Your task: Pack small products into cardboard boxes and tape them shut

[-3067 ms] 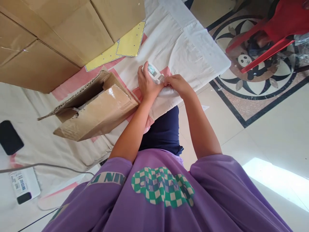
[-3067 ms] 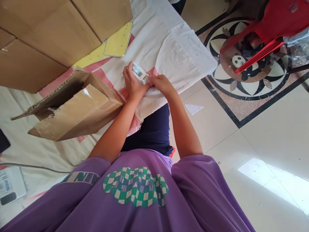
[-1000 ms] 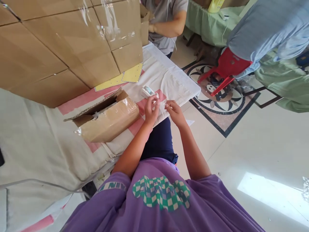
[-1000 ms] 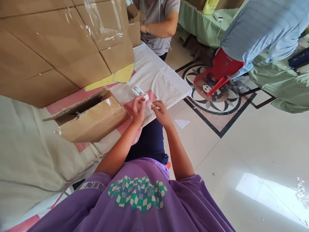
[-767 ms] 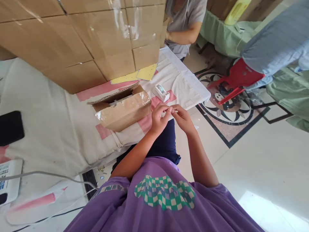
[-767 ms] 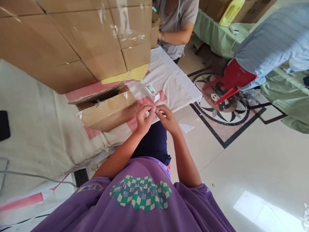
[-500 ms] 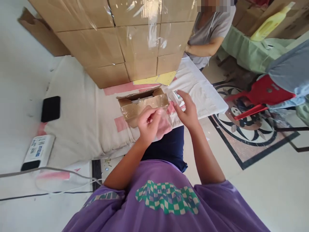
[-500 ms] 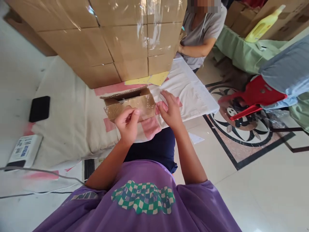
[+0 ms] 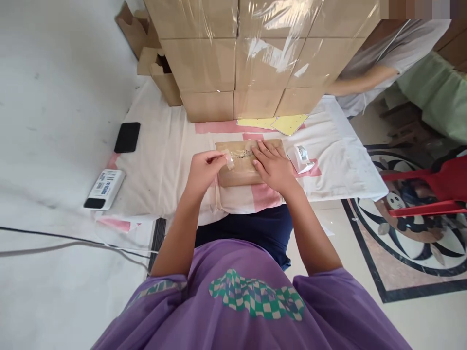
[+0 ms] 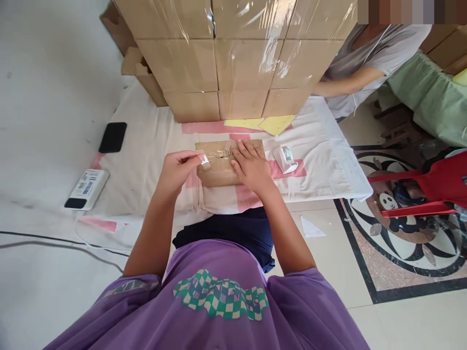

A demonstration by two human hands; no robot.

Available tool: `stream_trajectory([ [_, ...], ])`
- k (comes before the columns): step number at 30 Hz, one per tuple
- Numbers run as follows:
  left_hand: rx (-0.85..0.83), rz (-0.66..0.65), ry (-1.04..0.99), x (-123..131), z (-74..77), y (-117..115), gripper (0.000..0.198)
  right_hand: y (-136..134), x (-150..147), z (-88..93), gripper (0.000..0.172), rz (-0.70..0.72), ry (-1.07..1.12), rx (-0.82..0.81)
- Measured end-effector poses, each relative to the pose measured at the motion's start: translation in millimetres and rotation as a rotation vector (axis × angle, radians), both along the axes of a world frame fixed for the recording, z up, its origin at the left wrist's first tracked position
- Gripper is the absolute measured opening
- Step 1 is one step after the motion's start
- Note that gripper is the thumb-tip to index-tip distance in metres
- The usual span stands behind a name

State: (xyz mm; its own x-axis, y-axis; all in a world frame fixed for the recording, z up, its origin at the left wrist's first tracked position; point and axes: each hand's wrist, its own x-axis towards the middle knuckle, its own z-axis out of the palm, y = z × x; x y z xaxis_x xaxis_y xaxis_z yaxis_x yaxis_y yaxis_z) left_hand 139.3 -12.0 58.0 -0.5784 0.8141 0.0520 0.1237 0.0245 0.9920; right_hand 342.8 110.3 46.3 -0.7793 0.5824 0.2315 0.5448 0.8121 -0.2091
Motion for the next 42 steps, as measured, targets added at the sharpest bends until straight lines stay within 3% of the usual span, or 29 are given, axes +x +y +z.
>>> stream_trajectory([
  [5, -0.160, -0.199, 0.066, -17.7, 8.5, 18.7, 0.016, -0.3, -1.6, 1.4, 0.054, -0.015, 0.010, 0.005],
  [10, -0.230, -0.293, 0.114, -26.7, 8.0, 30.4, 0.016, 1.3, -0.4, 0.4, 0.054, 0.007, 0.038, -0.004],
  [16, -0.227, -0.224, 0.237, -26.7, 2.8, 32.0, 0.005, 3.3, -0.2, -1.2, 0.054, 0.020, 0.081, -0.047],
  [22, -0.241, -0.178, 0.436, -21.6, 6.4, 27.0, 0.007, 1.3, -0.5, -0.4, 0.053, 0.008, 0.085, -0.049],
  [26, -0.224, -0.103, 0.450, -20.7, 1.5, 29.6, 0.007, 0.7, -2.7, -1.7, 0.052, -0.015, 0.101, -0.036],
  [34, -0.109, 0.052, 0.281, -16.1, -25.3, 43.6, 0.008, -1.7, -7.3, -2.1, 0.049, -0.059, 0.099, -0.005],
  [42, -0.010, -0.005, 0.430, -21.5, -26.4, 49.6, 0.005, -1.3, -4.0, -4.0, 0.048, -0.049, 0.101, -0.006],
])
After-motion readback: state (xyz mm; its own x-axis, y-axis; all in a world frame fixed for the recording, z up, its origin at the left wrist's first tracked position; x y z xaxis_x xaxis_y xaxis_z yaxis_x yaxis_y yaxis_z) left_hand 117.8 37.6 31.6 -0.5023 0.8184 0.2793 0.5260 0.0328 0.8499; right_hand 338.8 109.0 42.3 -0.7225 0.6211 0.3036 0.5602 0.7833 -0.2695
